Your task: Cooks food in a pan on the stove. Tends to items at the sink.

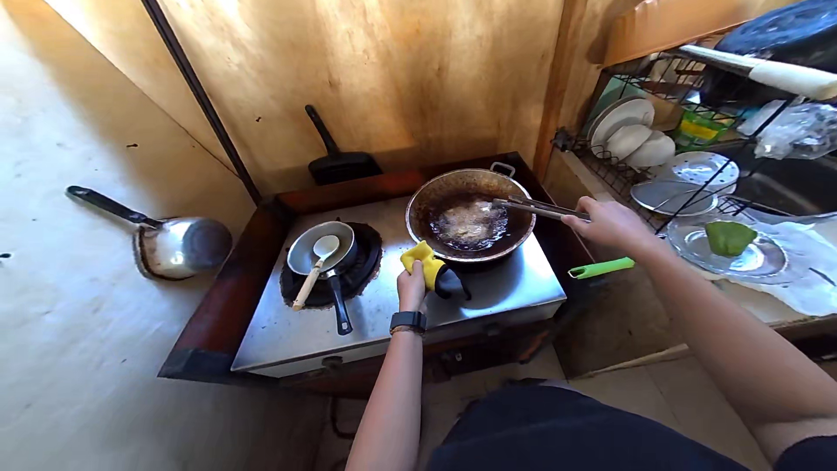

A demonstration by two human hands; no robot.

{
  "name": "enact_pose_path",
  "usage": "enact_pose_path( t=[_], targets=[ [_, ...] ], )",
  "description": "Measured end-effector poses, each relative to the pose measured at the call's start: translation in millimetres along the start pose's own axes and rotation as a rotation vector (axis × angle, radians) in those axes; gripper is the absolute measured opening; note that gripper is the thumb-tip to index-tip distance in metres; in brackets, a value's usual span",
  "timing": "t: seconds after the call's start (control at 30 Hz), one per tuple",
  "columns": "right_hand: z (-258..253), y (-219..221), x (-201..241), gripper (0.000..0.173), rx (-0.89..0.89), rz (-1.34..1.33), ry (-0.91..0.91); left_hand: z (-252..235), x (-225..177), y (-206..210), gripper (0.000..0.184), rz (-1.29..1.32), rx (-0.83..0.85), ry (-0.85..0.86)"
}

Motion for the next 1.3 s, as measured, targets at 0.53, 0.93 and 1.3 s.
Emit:
enact_pose_path(
  t=[0.53, 0.93, 1.3],
  targets=[
    [-46.6, -16.5, -15.4, 0.046, 0.008, 0.044, -0.124, 61.3, 2.5, 50.3, 0.037, 0.276, -0.236, -0.010],
    [-66.1, -24.2, -22.5, 0.046, 0.004, 0.072, -0.156, 72.2, 1.4, 57.3, 0.037, 0.278, -0.276, -0.005],
    [-57.6, -19.3, -3.8, 0.049, 0.005, 0.265, -0.242, 71.3, -0.7, 46.8, 0.045, 0.232, -0.150, -0.016]
  ],
)
Point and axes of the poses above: each hand's wrist, its own z-axis away from the middle knuckle, its own y-axis out of the palm, x = y × z, the point moved 3 cm from there along -z, towards the middle knuckle, and after that the axes turned 14 degrees about y, right-handed, at the moved point
